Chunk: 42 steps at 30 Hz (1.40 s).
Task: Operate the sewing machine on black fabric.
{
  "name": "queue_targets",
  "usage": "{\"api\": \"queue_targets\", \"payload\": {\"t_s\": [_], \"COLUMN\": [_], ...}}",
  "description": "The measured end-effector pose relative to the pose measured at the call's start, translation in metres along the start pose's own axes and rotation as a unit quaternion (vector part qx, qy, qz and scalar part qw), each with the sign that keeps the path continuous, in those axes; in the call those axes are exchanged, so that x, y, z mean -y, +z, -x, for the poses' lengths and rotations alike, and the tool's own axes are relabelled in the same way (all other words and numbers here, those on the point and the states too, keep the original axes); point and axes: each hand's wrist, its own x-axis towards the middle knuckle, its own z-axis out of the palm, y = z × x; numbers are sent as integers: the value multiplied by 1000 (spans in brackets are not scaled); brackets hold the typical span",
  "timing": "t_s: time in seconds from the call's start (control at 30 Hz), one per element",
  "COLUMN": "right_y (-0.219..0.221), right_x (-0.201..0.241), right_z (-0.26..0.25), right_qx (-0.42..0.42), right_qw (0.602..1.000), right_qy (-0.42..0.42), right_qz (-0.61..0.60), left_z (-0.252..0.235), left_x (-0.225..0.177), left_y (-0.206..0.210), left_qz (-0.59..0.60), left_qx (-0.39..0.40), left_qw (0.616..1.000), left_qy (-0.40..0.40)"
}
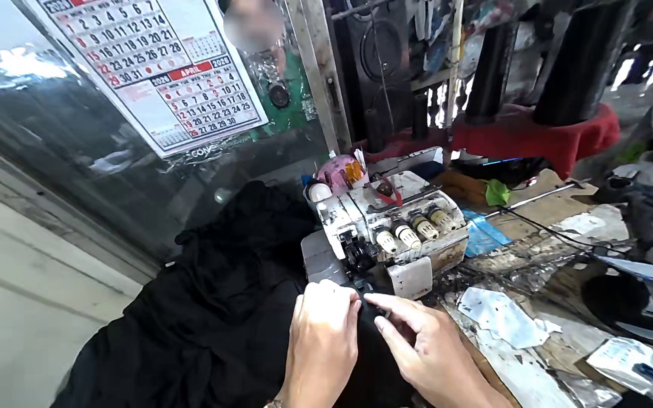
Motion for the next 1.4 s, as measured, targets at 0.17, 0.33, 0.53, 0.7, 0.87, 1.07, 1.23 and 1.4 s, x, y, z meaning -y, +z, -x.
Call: {"api": "queue_targets", "payload": {"t_s": [0.17,0.33,0.53,0.7,0.87,1.07,1.23,1.4], "right_y": [5,4,7,9,16,17,8,-5], "right_x": [2,3,1,-1,-7,-15,-12,16], "right_z": [4,7,13,11,-2,2,5,-13], "right_qx": [-21,-28,-28,-34,-54,-49,40,263], "right_qw": [995,993,991,995,998,997,997,963], "right_qy": [-29,-49,-43,-32,-11,-54,-49,2], "right_qz": [96,108,124,84,-35,16,34,57], "left_z": [2,0,3,0,-13,-26,-34,-38], "left_x": [3,0,0,2,20,36,46,71], "left_y": [-2,-1,0,2,9,9,9,7], "left_qz": [-6,-15,-17,-4,8,40,51,16], "left_qx": [2,7,0,-6,-11,4,10,9], "left_qw": [1000,1000,1000,1000,1000,999,998,999], "left_qy": [-5,-2,9,10,-10,-24,-20,-40]}}
